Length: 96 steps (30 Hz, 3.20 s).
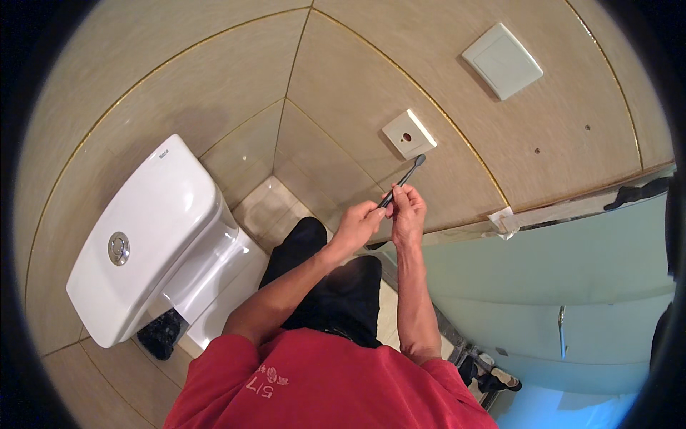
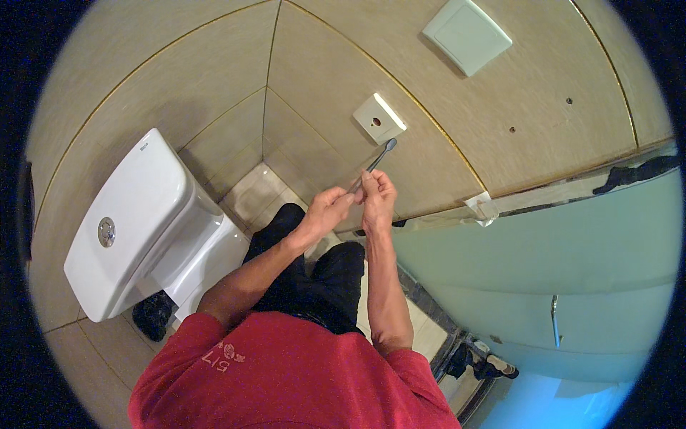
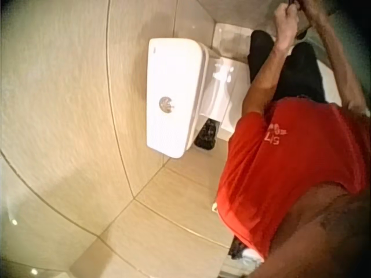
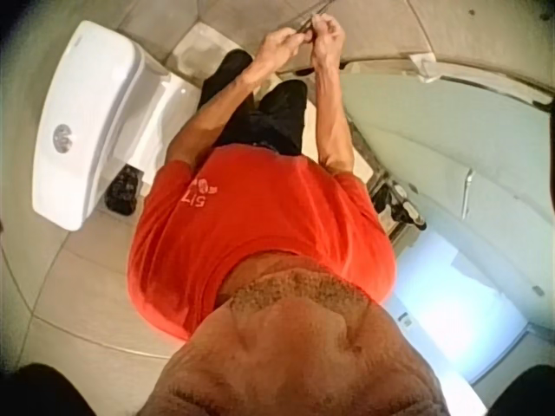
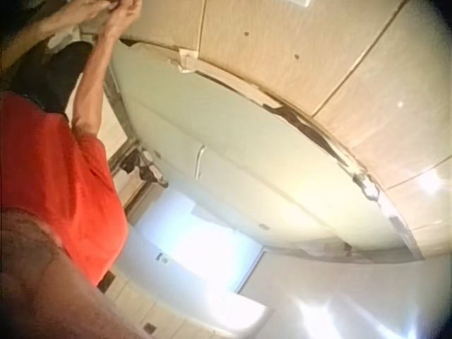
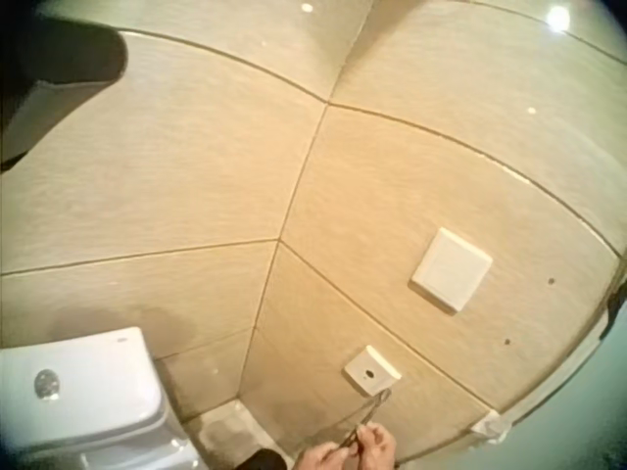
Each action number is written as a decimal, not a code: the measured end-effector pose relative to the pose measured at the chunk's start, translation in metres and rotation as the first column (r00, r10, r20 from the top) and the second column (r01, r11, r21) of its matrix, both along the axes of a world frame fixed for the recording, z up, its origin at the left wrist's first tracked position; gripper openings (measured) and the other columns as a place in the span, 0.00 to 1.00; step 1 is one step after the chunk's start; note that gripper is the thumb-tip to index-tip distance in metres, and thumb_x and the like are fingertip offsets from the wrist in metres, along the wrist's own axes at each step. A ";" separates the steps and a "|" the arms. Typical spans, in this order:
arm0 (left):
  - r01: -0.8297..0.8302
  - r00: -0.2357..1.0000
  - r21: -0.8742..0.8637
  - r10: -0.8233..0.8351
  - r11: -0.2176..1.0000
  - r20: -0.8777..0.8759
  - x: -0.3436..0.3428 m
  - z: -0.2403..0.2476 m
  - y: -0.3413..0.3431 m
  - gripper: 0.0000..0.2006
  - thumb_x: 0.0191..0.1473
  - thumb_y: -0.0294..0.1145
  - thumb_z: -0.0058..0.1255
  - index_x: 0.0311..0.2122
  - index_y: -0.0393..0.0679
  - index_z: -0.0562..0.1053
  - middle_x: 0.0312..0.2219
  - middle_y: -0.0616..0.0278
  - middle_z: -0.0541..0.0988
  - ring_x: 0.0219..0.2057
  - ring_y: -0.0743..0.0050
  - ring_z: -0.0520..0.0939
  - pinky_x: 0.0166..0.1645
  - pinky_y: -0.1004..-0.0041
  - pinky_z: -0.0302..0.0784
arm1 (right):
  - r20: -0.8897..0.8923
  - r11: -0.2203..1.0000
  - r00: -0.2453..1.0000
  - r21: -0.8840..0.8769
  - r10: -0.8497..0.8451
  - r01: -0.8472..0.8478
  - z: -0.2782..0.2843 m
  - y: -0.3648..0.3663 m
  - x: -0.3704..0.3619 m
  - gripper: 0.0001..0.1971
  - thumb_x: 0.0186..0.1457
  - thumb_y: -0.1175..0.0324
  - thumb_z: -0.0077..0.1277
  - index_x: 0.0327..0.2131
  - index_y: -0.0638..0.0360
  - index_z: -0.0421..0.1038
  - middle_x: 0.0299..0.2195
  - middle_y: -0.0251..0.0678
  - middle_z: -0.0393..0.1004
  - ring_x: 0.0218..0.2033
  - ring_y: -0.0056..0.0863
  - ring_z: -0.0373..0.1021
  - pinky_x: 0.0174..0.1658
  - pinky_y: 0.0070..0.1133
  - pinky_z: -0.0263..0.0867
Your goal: The person uses a toothbrush to scrub the crevices of two wall-mounted electrical outlets in a bathroom. The person scrubs the edges and surfaces of each outlet in sequence.
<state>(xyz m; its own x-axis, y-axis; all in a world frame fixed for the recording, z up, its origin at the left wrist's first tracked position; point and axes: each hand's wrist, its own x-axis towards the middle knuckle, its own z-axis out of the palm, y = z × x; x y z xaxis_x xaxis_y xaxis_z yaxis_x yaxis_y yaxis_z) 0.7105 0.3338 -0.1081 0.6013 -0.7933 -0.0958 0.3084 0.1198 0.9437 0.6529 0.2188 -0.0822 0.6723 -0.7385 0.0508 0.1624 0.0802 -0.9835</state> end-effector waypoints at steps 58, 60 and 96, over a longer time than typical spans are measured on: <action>-0.281 0.943 0.065 0.263 0.958 0.202 -0.003 -0.012 -0.010 0.08 0.51 0.31 0.49 0.26 0.38 0.73 0.16 0.59 0.75 0.18 0.76 0.73 0.26 0.71 0.68 | -0.089 0.997 0.995 0.067 -0.042 0.048 -0.004 0.017 0.010 0.13 0.61 0.63 0.43 0.35 0.64 0.71 0.23 0.35 0.73 0.15 0.14 0.59 0.19 0.14 0.55; -0.279 0.942 0.054 0.263 0.959 0.207 -0.002 -0.009 -0.010 0.08 0.51 0.31 0.49 0.26 0.38 0.73 0.16 0.59 0.74 0.18 0.76 0.73 0.25 0.71 0.68 | -0.071 0.997 0.997 0.064 -0.041 0.046 -0.001 0.015 0.010 0.13 0.61 0.63 0.43 0.35 0.63 0.71 0.22 0.35 0.73 0.15 0.14 0.59 0.19 0.14 0.55; -0.246 0.965 0.059 0.239 0.967 0.109 -0.003 -0.029 -0.015 0.09 0.50 0.32 0.48 0.25 0.37 0.74 0.16 0.60 0.75 0.19 0.78 0.74 0.26 0.73 0.69 | -0.114 0.998 0.992 0.037 -0.044 0.049 0.001 0.026 0.009 0.10 0.59 0.64 0.47 0.32 0.61 0.71 0.20 0.30 0.71 0.14 0.12 0.55 0.17 0.13 0.51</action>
